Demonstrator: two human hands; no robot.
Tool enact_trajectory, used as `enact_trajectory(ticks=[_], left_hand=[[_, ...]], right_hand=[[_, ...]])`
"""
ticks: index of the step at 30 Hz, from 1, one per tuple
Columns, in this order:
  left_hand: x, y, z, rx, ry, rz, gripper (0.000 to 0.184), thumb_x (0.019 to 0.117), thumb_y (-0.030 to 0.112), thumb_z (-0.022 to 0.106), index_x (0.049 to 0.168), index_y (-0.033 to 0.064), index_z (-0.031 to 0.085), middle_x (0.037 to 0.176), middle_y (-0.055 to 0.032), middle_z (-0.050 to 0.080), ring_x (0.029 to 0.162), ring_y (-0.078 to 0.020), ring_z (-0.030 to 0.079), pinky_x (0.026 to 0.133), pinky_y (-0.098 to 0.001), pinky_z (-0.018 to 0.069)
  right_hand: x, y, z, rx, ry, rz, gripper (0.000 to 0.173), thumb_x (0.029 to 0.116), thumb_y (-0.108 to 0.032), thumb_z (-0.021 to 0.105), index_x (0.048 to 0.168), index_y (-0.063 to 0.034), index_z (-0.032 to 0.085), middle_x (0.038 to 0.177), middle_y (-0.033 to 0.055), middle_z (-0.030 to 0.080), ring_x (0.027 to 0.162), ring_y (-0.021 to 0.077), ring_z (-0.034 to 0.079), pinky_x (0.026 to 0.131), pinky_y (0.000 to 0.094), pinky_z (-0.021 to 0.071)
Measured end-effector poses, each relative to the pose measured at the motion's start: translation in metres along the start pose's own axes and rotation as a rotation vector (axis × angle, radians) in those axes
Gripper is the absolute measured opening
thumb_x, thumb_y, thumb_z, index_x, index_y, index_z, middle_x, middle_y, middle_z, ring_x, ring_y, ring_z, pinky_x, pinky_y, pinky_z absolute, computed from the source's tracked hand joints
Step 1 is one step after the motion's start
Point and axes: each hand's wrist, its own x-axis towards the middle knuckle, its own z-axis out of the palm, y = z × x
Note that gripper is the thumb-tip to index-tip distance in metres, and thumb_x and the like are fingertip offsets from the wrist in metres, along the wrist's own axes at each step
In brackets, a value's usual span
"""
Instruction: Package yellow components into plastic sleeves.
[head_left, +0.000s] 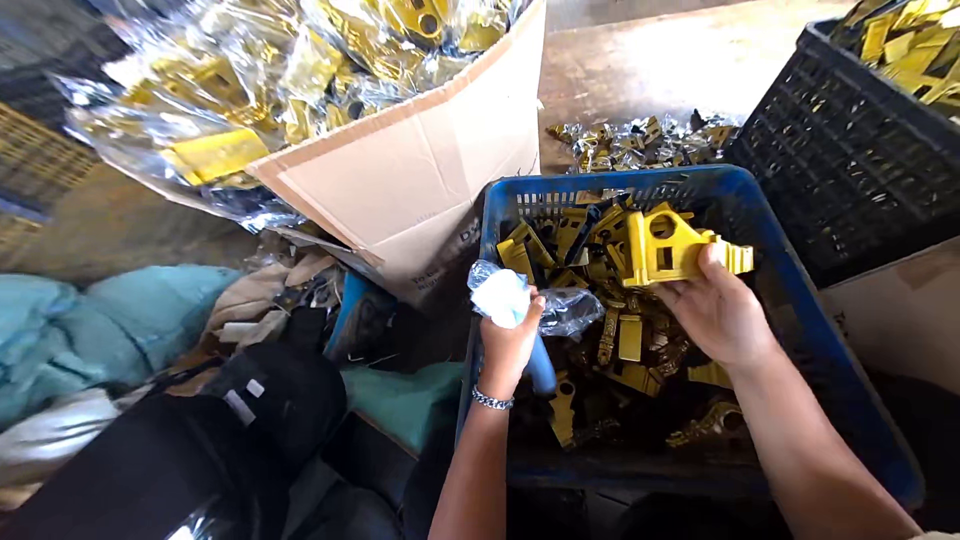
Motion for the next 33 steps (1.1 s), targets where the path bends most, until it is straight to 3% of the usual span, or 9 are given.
enact_trajectory(ticks=[2,4,8,12,16,18,22,29,33], left_hand=[[-0.007,0.003,0.012,-0.140,-0.005,-0.072,0.043,0.0797,-0.004,0.076,0.118,-0.0090,0.057,0.100,-0.0079,0.069,0.094,-0.0076,0.067,0.088,-0.0245,0.0570],[-0.016,0.013,0.019,-0.359,0.005,-0.243,0.046,0.0851,-0.014,0.066,0.127,-0.0072,0.048,0.105,-0.0094,0.064,0.096,-0.0090,0.065,0.087,-0.0256,0.0572],[-0.006,0.029,0.012,-0.668,0.038,-0.529,0.011,0.1007,-0.004,0.050,0.102,0.0038,0.058,0.083,-0.0058,0.064,0.068,-0.0113,0.064,0.062,-0.0240,0.0570],[0.004,0.039,-0.011,-0.640,0.098,-0.485,0.012,0.1022,-0.003,0.048,0.106,0.0047,0.057,0.086,-0.0042,0.066,0.073,-0.0092,0.066,0.067,-0.0232,0.0579],[-0.022,0.034,0.004,-0.443,-0.105,-0.253,0.012,0.0933,-0.008,0.060,0.101,0.0016,0.061,0.082,-0.0002,0.065,0.069,-0.0044,0.061,0.067,-0.0195,0.0534],[-0.035,0.031,0.010,-0.362,-0.208,-0.192,0.014,0.0897,-0.006,0.064,0.102,0.0011,0.063,0.088,0.0006,0.067,0.079,-0.0050,0.064,0.077,-0.0218,0.0554],[-0.034,0.018,0.002,-0.223,-0.376,-0.167,0.020,0.0876,-0.004,0.068,0.107,-0.0025,0.063,0.093,-0.0026,0.070,0.089,-0.0084,0.068,0.087,-0.0255,0.0573],[-0.017,0.032,-0.007,-0.428,-0.351,-0.319,0.041,0.0936,0.000,0.046,0.135,-0.0054,0.043,0.108,-0.0137,0.072,0.084,-0.0232,0.073,0.076,-0.0388,0.0631],[-0.020,0.025,-0.003,-0.221,-0.190,-0.197,0.056,0.0841,-0.007,0.072,0.132,-0.0097,0.043,0.101,-0.0126,0.072,0.087,-0.0176,0.074,0.082,-0.0335,0.0636]], right_hand=[[-0.007,0.002,0.013,0.063,-0.159,0.125,0.059,0.0992,-0.045,0.057,0.143,-0.0087,0.041,0.125,0.0083,0.066,0.113,0.0233,0.067,0.096,0.0463,0.0583],[-0.014,0.012,0.035,0.012,-0.220,0.166,0.043,0.1026,-0.023,0.053,0.138,-0.0014,0.043,0.119,0.0106,0.067,0.106,0.0215,0.070,0.091,0.0420,0.0611],[-0.017,0.038,0.052,-0.335,-0.191,-0.341,0.039,0.0941,-0.006,0.067,0.126,0.0113,0.052,0.111,0.0061,0.069,0.099,0.0022,0.069,0.088,0.0205,0.0587],[-0.016,0.037,0.030,-0.655,-0.511,-0.682,0.038,0.0906,-0.009,0.070,0.121,0.0117,0.061,0.122,0.0210,0.070,0.115,0.0125,0.068,0.100,0.0227,0.0529],[-0.002,0.039,0.022,-0.954,-0.289,-0.706,0.032,0.0866,-0.004,0.068,0.117,0.0073,0.067,0.118,0.0207,0.071,0.111,0.0272,0.070,0.097,0.0390,0.0567],[-0.005,0.046,0.026,-1.049,-0.336,-0.532,0.035,0.0834,0.004,0.067,0.118,0.0096,0.065,0.122,0.0284,0.067,0.115,0.0441,0.065,0.099,0.0574,0.0523],[-0.021,0.029,0.029,-0.491,-0.414,0.305,0.046,0.0953,-0.010,0.066,0.135,0.0044,0.047,0.121,0.0144,0.063,0.106,0.0171,0.067,0.092,0.0331,0.0579],[0.017,-0.019,0.001,-0.781,-0.349,0.185,0.039,0.0892,-0.007,0.075,0.122,0.0075,0.062,0.106,0.0187,0.069,0.088,0.0209,0.070,0.083,0.0382,0.0601],[0.056,-0.034,-0.002,-0.198,0.003,0.131,0.042,0.1063,-0.010,0.052,0.143,0.0028,0.038,0.126,0.0164,0.059,0.106,0.0199,0.069,0.092,0.0330,0.0587]])
